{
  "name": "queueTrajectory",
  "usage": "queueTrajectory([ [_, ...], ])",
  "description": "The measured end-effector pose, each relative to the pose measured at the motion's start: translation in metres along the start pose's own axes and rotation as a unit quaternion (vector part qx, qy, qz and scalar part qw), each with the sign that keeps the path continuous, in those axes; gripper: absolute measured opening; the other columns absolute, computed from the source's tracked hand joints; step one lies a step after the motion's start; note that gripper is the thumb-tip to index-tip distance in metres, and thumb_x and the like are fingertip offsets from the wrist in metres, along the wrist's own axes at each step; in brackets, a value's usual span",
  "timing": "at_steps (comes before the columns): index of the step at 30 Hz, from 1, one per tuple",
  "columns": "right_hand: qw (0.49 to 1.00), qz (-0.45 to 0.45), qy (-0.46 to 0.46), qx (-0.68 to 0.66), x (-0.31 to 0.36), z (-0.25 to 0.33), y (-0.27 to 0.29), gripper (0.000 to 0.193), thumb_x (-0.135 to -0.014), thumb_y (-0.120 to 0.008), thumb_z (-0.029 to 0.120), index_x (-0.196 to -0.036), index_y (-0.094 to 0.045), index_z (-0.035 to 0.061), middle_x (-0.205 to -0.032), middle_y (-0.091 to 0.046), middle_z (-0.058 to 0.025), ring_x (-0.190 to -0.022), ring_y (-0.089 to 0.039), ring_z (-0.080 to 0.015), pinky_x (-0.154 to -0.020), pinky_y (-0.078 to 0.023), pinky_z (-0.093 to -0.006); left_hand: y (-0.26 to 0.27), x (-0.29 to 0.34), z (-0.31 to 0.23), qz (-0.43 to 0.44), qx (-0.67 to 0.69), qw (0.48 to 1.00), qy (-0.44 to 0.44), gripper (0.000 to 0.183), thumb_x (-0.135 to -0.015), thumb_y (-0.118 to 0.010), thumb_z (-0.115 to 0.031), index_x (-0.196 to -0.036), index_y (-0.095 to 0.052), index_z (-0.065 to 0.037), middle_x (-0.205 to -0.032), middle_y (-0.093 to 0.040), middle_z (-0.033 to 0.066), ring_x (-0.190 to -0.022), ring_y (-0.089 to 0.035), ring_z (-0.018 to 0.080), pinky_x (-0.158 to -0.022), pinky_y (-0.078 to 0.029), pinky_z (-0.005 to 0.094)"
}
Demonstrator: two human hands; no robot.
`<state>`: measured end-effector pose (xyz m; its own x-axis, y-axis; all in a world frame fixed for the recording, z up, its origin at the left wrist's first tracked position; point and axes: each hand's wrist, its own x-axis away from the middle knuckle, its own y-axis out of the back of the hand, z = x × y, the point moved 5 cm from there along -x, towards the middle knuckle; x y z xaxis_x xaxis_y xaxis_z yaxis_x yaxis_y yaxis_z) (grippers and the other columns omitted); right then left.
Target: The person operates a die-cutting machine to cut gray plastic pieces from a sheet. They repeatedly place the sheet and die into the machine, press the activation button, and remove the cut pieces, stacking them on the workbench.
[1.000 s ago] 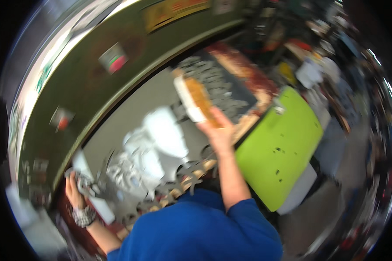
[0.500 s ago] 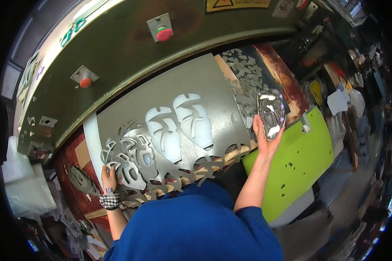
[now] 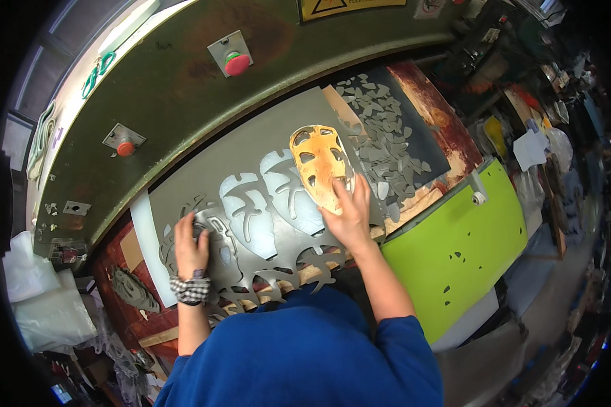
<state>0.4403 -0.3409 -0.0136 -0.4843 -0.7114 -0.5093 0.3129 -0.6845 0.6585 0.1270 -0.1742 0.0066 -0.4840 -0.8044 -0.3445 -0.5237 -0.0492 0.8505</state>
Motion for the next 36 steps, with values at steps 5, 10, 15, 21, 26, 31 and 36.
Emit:
queueTrajectory([
  [5, 0.999, -0.018, 0.023, -0.018, 0.003, 0.015, -0.018, 0.068, -0.062, -0.084, 0.014, -0.123, -0.056, 0.0027, -0.132, -0.037, -0.0346, -0.124, -0.037, -0.0512, -0.102, -0.035, -0.0527, -0.012, 0.015, 0.015, 0.072, -0.145, 0.986, 0.049, 0.050, -0.088, -0.059, -0.017, -0.136, -0.046, -0.010, -0.140, -0.043, 0.0159, -0.127, -0.044, 0.0332, -0.109, -0.027, 0.0559],
  [10, 0.992, 0.072, 0.044, -0.090, -0.035, 0.037, -0.042, 0.072, -0.068, -0.082, 0.016, -0.131, -0.048, 0.0047, -0.131, -0.035, -0.0387, -0.124, -0.034, -0.0554, -0.101, -0.036, -0.0562, 0.014, 0.026, 0.047, 0.027, -0.154, 0.985, 0.079, 0.046, -0.092, -0.053, -0.015, -0.137, -0.045, -0.009, -0.142, -0.041, 0.0160, -0.129, -0.041, 0.0336, -0.111, -0.024, 0.0555],
  [15, 0.992, 0.048, 0.038, -0.113, -0.046, 0.021, -0.021, 0.079, -0.059, -0.088, 0.015, -0.128, -0.049, 0.0028, -0.130, -0.049, -0.0228, -0.124, -0.045, -0.0416, -0.105, -0.037, -0.0452, 0.012, 0.041, 0.058, 0.029, -0.124, 0.985, 0.115, 0.044, -0.091, -0.054, -0.013, -0.134, -0.049, -0.011, -0.140, -0.042, 0.0159, -0.129, -0.042, 0.0329, -0.112, -0.023, 0.0517],
  [21, 0.944, -0.068, -0.248, -0.205, -0.003, -0.039, 0.006, 0.059, -0.068, -0.083, 0.007, -0.117, -0.050, 0.0038, -0.115, -0.056, -0.0126, -0.110, -0.053, -0.0240, -0.095, -0.042, -0.0325, 0.007, 0.045, 0.058, 0.021, -0.132, 0.986, 0.099, 0.044, -0.091, -0.052, -0.013, -0.136, -0.048, -0.012, -0.142, -0.040, 0.0153, -0.130, -0.041, 0.0327, -0.113, -0.022, 0.0518],
  [26, 0.966, -0.125, -0.167, -0.150, 0.001, -0.021, 0.011, 0.060, -0.065, -0.086, 0.007, -0.114, -0.050, 0.0045, -0.125, -0.051, -0.0179, -0.116, -0.052, -0.0302, -0.099, -0.041, -0.0359, 0.009, 0.043, 0.058, 0.047, -0.139, 0.984, 0.097, 0.045, -0.092, -0.052, -0.013, -0.137, -0.047, -0.012, -0.143, -0.040, 0.0150, -0.130, -0.040, 0.0329, -0.113, -0.021, 0.0517],
  [31, 0.990, -0.045, -0.044, -0.128, -0.014, 0.022, -0.029, 0.068, -0.059, -0.088, 0.009, -0.114, -0.048, 0.0045, -0.132, -0.044, -0.0251, -0.124, -0.042, -0.0423, -0.103, -0.036, -0.0455, 0.009, 0.043, 0.057, 0.032, -0.141, 0.984, 0.106, 0.046, -0.091, -0.051, -0.014, -0.137, -0.046, -0.012, -0.143, -0.040, 0.0153, -0.130, -0.040, 0.0331, -0.113, -0.021, 0.0517],
  [36, 0.999, -0.026, 0.015, -0.023, -0.033, 0.037, -0.039, 0.085, -0.060, -0.086, 0.009, -0.133, -0.042, 0.0051, -0.131, -0.041, -0.0291, -0.125, -0.036, -0.0486, -0.102, -0.035, -0.0524, -0.005, 0.033, 0.061, 0.044, -0.119, 0.987, 0.098, 0.044, -0.091, -0.051, -0.014, -0.135, -0.048, -0.011, -0.143, -0.041, 0.0154, -0.130, -0.040, 0.0329, -0.114, -0.020, 0.0512],
])
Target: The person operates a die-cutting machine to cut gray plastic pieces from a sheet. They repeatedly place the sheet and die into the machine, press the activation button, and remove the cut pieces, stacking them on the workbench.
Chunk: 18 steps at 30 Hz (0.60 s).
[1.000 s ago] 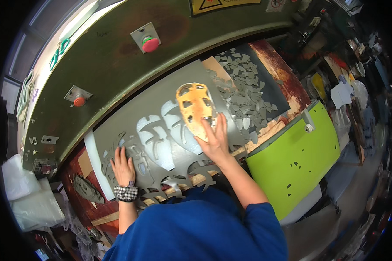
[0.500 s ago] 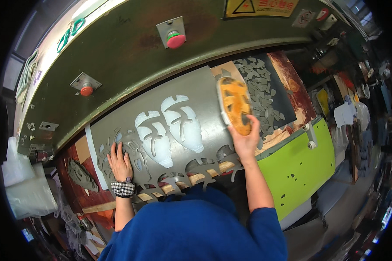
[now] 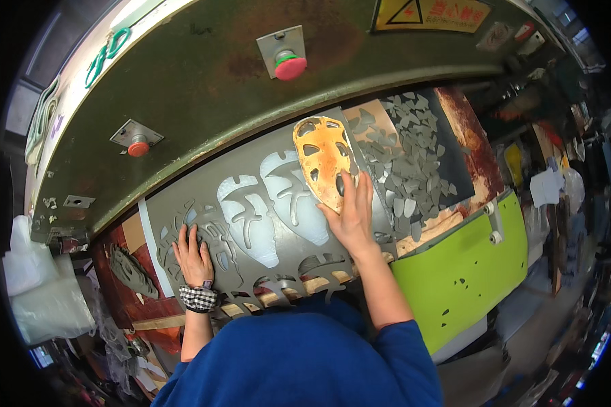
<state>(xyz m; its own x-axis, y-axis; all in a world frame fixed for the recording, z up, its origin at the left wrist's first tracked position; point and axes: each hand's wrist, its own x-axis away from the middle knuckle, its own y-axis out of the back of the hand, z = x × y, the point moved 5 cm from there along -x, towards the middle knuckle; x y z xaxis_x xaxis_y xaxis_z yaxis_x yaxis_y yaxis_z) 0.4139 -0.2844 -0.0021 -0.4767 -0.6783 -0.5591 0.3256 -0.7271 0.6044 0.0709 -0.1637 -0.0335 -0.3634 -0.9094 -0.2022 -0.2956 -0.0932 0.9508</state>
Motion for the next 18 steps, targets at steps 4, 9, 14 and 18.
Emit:
queueTrajectory([
  [4, 0.981, 0.193, 0.003, 0.028, -0.001, -0.025, 0.010, 0.084, -0.078, -0.074, 0.031, -0.144, -0.030, 0.0022, -0.139, -0.038, -0.0299, -0.133, -0.028, -0.0506, -0.105, -0.033, -0.0518, 0.001, -0.003, 0.000, -0.039, -0.005, 0.999, -0.008, 0.044, -0.090, -0.051, -0.013, -0.134, -0.049, -0.010, -0.141, -0.043, 0.0159, -0.129, -0.041, 0.0332, -0.113, -0.022, 0.0508],
  [9, 0.974, 0.216, 0.021, 0.064, -0.007, -0.072, 0.011, 0.043, -0.093, -0.050, 0.017, -0.133, -0.049, 0.0022, -0.138, -0.046, -0.0206, -0.128, -0.043, -0.0379, -0.102, -0.042, -0.0432, -0.003, -0.006, -0.010, -0.032, -0.031, 0.998, -0.036, 0.044, -0.092, -0.051, -0.019, -0.134, -0.050, -0.007, -0.141, -0.042, 0.0212, -0.126, -0.042, 0.0385, -0.104, -0.032, 0.0491],
  [14, 0.995, 0.079, -0.001, -0.059, -0.038, -0.097, 0.028, 0.036, -0.080, -0.058, 0.000, -0.116, -0.055, 0.0004, -0.105, -0.060, -0.0205, -0.106, -0.054, -0.0366, -0.087, -0.049, -0.0419, -0.007, -0.012, -0.035, -0.093, -0.054, 0.992, -0.067, 0.044, -0.097, -0.044, -0.042, -0.129, -0.057, -0.013, -0.136, -0.049, 0.0163, -0.120, -0.049, 0.0377, -0.098, -0.037, 0.0542],
  [18, 0.976, 0.197, -0.091, 0.016, -0.054, -0.104, 0.033, 0.034, -0.074, -0.062, -0.001, -0.107, -0.055, -0.0003, -0.097, -0.059, -0.0189, -0.100, -0.052, -0.0355, -0.083, -0.048, -0.0420, -0.013, -0.010, -0.039, -0.103, -0.055, 0.990, -0.074, 0.046, -0.097, -0.044, -0.043, -0.128, -0.056, -0.013, -0.134, -0.050, 0.0155, -0.121, -0.049, 0.0381, -0.097, -0.039, 0.0538],
])
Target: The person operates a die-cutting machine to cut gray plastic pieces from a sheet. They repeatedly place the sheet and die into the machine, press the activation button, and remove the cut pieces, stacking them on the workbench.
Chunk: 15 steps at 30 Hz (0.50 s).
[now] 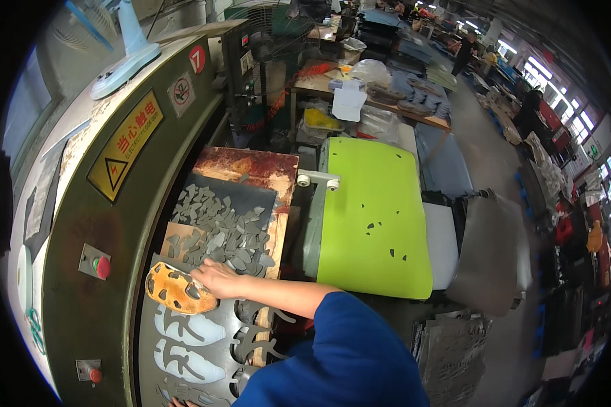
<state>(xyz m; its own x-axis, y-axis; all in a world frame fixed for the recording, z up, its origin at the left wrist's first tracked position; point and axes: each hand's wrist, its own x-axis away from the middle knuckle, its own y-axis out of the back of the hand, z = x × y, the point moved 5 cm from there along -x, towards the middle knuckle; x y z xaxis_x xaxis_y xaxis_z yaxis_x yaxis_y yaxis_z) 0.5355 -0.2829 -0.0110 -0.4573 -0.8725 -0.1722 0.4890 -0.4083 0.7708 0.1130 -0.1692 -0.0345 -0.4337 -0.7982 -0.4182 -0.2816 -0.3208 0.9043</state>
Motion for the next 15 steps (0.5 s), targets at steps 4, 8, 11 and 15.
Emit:
queueTrajectory([
  [4, 0.996, 0.072, -0.052, -0.004, -0.009, 0.003, -0.006, 0.032, -0.072, -0.064, 0.003, -0.103, -0.054, -0.0002, -0.089, -0.062, -0.0218, -0.090, -0.058, -0.0366, -0.079, -0.049, -0.0439, 0.003, 0.008, 0.001, -0.001, -0.001, 1.000, 0.017, 0.046, -0.096, -0.045, -0.044, -0.126, -0.058, -0.011, -0.132, -0.052, 0.0162, -0.120, -0.048, 0.0389, -0.097, -0.038, 0.0556],
  [8, 0.990, 0.078, -0.078, -0.093, -0.006, -0.004, 0.005, 0.026, -0.070, -0.063, -0.001, -0.097, -0.064, -0.0020, -0.092, -0.067, -0.0225, -0.090, -0.066, -0.0336, -0.081, -0.052, -0.0420, 0.010, 0.008, 0.001, -0.013, 0.003, 1.000, 0.008, 0.046, -0.096, -0.046, -0.043, -0.125, -0.058, -0.011, -0.132, -0.052, 0.0163, -0.119, -0.049, 0.0398, -0.097, -0.038, 0.0557],
  [11, 0.980, -0.077, -0.087, -0.165, 0.011, -0.019, 0.050, 0.021, -0.069, -0.059, -0.002, -0.086, -0.071, 0.0024, -0.084, -0.068, -0.0185, -0.083, -0.066, -0.0308, -0.078, -0.052, -0.0408, 0.017, 0.002, 0.004, -0.062, -0.049, 0.997, -0.026, 0.042, -0.095, -0.049, -0.039, -0.116, -0.063, -0.005, -0.117, -0.061, 0.0189, -0.104, -0.058, 0.0376, -0.088, -0.047, 0.0500],
  [15, 0.893, -0.378, -0.245, -0.003, 0.060, -0.030, 0.092, 0.021, -0.085, -0.059, 0.014, -0.094, -0.063, -0.0038, -0.104, -0.057, -0.0254, -0.100, -0.053, -0.0386, -0.089, -0.042, -0.0484, 0.007, 0.000, 0.033, 0.058, 0.030, 0.997, 0.040, 0.044, -0.088, -0.054, -0.018, -0.131, -0.053, -0.007, -0.138, -0.045, 0.0204, -0.124, -0.044, 0.0386, -0.106, -0.030, 0.0508],
])
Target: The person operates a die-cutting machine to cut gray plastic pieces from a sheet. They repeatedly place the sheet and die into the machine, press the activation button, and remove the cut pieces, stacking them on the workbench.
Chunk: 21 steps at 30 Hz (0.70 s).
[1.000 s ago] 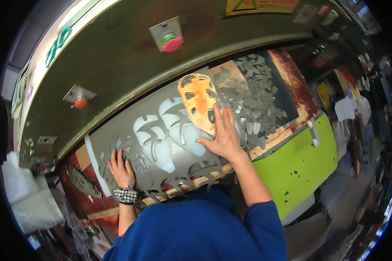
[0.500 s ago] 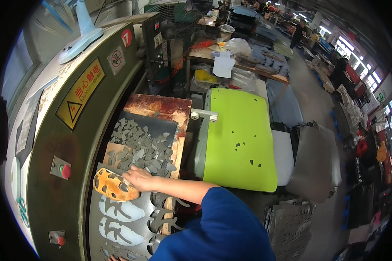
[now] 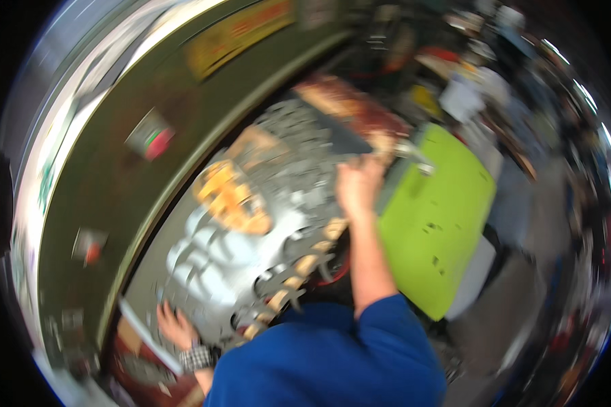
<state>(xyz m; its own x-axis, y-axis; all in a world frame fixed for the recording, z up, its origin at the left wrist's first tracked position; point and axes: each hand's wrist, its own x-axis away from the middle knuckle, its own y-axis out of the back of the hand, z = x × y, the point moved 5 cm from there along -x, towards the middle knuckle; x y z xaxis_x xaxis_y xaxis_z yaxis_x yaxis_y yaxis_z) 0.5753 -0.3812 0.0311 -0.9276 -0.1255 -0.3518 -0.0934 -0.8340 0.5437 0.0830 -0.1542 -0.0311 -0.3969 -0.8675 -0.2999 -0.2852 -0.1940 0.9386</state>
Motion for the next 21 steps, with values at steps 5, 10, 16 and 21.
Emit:
queueTrajectory([
  [5, 0.903, 0.330, 0.276, -0.014, 0.134, 0.057, -0.074, 0.095, -0.065, -0.084, 0.030, -0.142, -0.036, 0.0010, -0.136, -0.039, -0.0323, -0.131, -0.031, -0.0488, -0.106, -0.032, -0.0524, 0.012, 0.015, 0.021, -0.002, 0.030, 0.999, 0.025, 0.045, -0.086, -0.057, -0.014, -0.130, -0.052, -0.009, -0.138, -0.045, 0.0167, -0.129, -0.042, 0.0328, -0.112, -0.022, 0.0524],
  [10, 0.920, 0.252, 0.296, -0.052, 0.163, 0.079, -0.107, 0.090, -0.062, -0.087, 0.019, -0.139, -0.042, 0.0045, -0.133, -0.039, -0.0307, -0.130, -0.031, -0.0500, -0.103, -0.035, -0.0517, 0.016, 0.022, 0.025, 0.021, 0.027, 0.999, 0.034, 0.045, -0.088, -0.055, -0.013, -0.133, -0.050, -0.010, -0.141, -0.042, 0.0149, -0.130, -0.041, 0.0314, -0.114, -0.020, 0.0506],
  [16, 0.887, 0.365, 0.039, -0.281, 0.134, 0.066, -0.104, 0.079, -0.068, -0.083, 0.009, -0.137, -0.044, 0.0019, -0.132, -0.048, -0.0216, -0.122, -0.050, -0.0285, -0.103, -0.042, -0.0357, 0.016, 0.019, 0.027, 0.021, 0.033, 0.998, 0.041, 0.044, -0.088, -0.055, -0.013, -0.132, -0.050, -0.010, -0.141, -0.042, 0.0145, -0.130, -0.041, 0.0309, -0.113, -0.021, 0.0513],
  [21, 0.898, 0.348, 0.052, -0.266, 0.131, 0.061, -0.089, 0.079, -0.071, -0.081, 0.005, -0.138, -0.039, 0.0009, -0.131, -0.051, -0.0155, -0.117, -0.053, -0.0243, -0.099, -0.044, -0.0331, 0.017, 0.020, 0.029, 0.024, 0.038, 0.998, 0.050, 0.045, -0.087, -0.056, -0.012, -0.132, -0.051, -0.010, -0.140, -0.043, 0.0147, -0.129, -0.042, 0.0308, -0.113, -0.021, 0.0511],
])
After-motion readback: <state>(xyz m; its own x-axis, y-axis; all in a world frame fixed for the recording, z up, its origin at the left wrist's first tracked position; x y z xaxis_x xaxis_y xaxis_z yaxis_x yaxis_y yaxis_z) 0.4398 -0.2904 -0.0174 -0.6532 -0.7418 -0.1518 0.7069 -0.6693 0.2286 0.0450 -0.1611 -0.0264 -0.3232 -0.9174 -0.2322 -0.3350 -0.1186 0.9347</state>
